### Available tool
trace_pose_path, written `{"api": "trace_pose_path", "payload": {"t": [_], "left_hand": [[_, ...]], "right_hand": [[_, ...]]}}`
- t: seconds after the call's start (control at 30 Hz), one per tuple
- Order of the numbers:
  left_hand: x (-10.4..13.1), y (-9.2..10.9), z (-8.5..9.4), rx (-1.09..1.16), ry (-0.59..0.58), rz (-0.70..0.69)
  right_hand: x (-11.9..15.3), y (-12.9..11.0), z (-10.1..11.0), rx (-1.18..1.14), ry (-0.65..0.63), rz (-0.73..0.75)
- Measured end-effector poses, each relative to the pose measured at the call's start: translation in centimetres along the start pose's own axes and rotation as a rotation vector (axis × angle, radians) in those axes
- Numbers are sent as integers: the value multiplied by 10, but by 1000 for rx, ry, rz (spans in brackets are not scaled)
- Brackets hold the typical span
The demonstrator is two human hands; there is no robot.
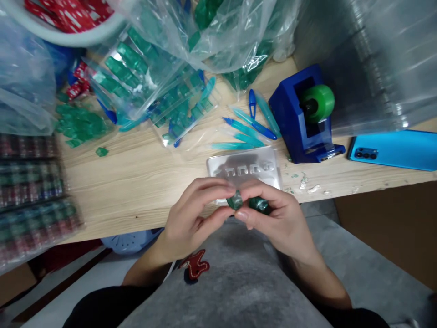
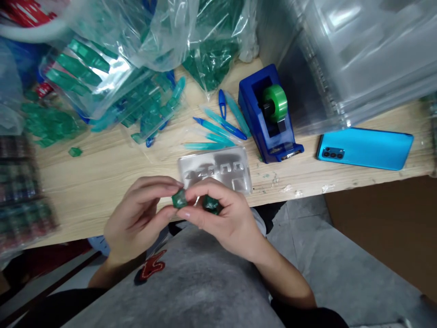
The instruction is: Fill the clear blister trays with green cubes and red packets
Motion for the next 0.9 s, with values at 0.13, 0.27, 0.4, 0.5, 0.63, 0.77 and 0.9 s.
{"api": "trace_pose_path", "payload": {"t": [0.13, 0.27, 0.4, 0.5, 0.63, 0.77, 0.9], "left_hand": [[-1, 0, -2, -35, -63, -2], [-1, -6, -1, -44, -85, 10], [9, -20, -7, -6, -114, 80], [14, -41, 4, -69, -22, 142], [8, -82, 99, -415, 613, 225], [-13, -125, 204, -574, 966, 321], [-45, -163, 252, -803, 860, 490]], "right_hand": [[2, 1, 0, 82, -3, -6], [4, 9, 0, 146, -19, -53], [8, 25, -5, 175, -140, -126], [10, 38, -4, 207, -140, -188], [10, 48, 10, 27, 122, -257], [9, 51, 2, -386, 196, -347], [11, 49, -5, -542, 189, -410]]}}
Point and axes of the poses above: each hand's wrist, its own x-axis away from the middle knuckle, its own z-axis out of the back of the hand, y = z × x, the point moved 8 cm from there along -x, towards the middle knuckle, and after that the axes turned 15 degrees about z, right-handed, at the moved point
